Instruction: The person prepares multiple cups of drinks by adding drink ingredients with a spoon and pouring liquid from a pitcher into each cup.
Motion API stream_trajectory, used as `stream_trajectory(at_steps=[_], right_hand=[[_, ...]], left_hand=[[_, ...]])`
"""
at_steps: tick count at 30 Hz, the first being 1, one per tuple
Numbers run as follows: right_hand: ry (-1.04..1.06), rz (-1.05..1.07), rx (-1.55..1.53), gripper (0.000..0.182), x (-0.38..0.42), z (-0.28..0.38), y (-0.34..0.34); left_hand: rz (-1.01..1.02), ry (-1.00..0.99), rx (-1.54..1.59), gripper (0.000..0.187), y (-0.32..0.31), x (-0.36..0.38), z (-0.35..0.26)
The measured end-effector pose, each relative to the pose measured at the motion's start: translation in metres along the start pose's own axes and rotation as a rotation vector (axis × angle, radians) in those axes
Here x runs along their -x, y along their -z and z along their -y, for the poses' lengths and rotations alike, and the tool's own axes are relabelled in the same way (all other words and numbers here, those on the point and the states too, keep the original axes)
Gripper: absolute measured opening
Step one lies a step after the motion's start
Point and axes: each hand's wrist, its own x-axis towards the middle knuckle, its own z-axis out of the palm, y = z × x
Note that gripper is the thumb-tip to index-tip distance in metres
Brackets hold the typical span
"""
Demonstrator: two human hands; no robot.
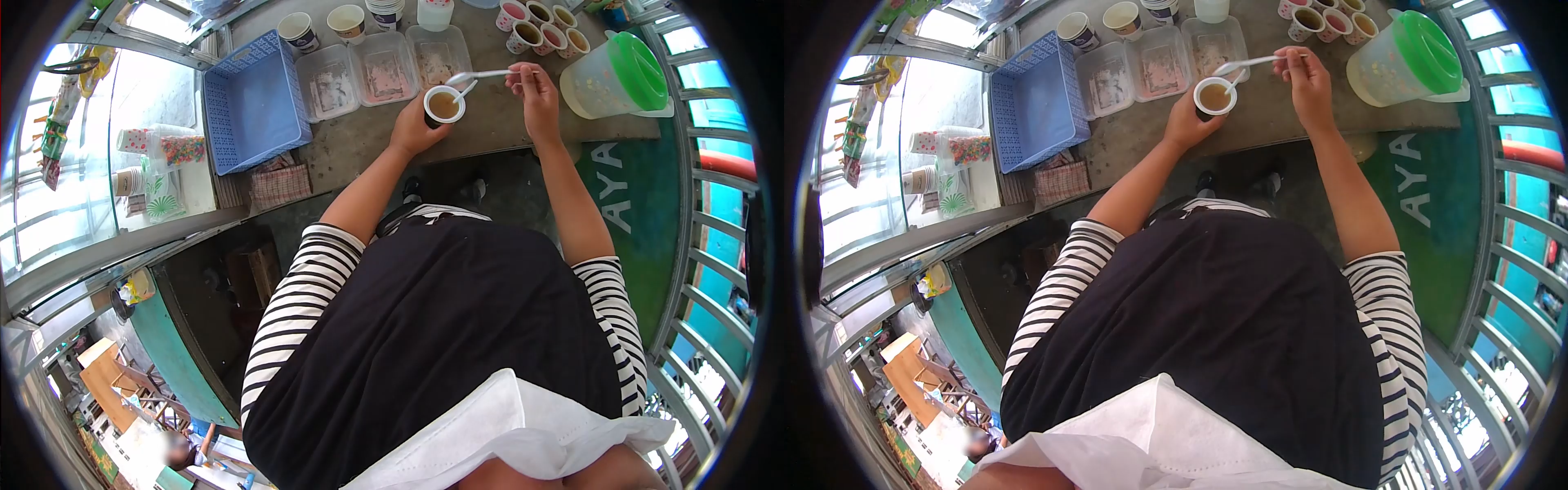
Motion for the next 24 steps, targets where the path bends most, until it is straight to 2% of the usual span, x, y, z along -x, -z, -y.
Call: stream_trajectory(at_steps=[1,3,4,6,7,9,14,16,17,19,23,24], right_hand=[[-0.004,-0.003,-0.001,0.023,-0.002,-0.004,0.001],[-0.005,-0.215,-0.022,0.023,-0.011,-0.02,0.002],[-0.007,-0.218,-0.022,0.023,-0.014,-0.029,0.001],[0.04,-0.189,0.305,0.023,-0.017,-0.038,-0.007],[0.039,-0.19,0.304,0.023,-0.018,-0.042,-0.011],[0.169,-0.023,0.537,0.022,-0.018,-0.047,-0.021],[0.342,-0.031,0.669,0.019,-0.017,-0.049,-0.035],[0.193,-0.138,0.645,0.019,-0.015,-0.054,-0.036],[0.192,-0.135,0.646,0.019,-0.014,-0.055,-0.036],[-0.069,-0.204,0.509,0.021,-0.013,-0.058,-0.037],[-0.155,-0.204,0.356,0.025,-0.011,-0.091,-0.038],[-0.212,-0.195,0.238,0.025,-0.01,-0.097,-0.038]], left_hand=[[0.004,0.002,0.0,0.065,0.0,0.001,0.001],[0.017,0.028,-0.01,0.065,-0.001,0.001,0.003],[0.021,0.03,-0.009,0.065,-0.001,0.001,0.003],[0.002,0.024,0.015,0.061,-0.002,0.0,0.002],[0.003,0.025,0.015,0.061,-0.002,0.0,0.002],[-0.012,0.017,0.011,0.061,-0.003,0.001,0.003],[-0.001,0.026,-0.002,0.062,-0.004,0.001,0.008],[-0.002,0.034,0.004,0.062,-0.002,0.001,0.005],[-0.004,0.031,0.01,0.062,-0.002,0.001,0.006],[-0.005,0.027,0.017,0.062,-0.002,0.001,0.007],[0.0,0.028,0.001,0.062,-0.003,-0.001,0.007],[-0.011,0.005,0.018,0.061,-0.003,-0.001,0.006]])
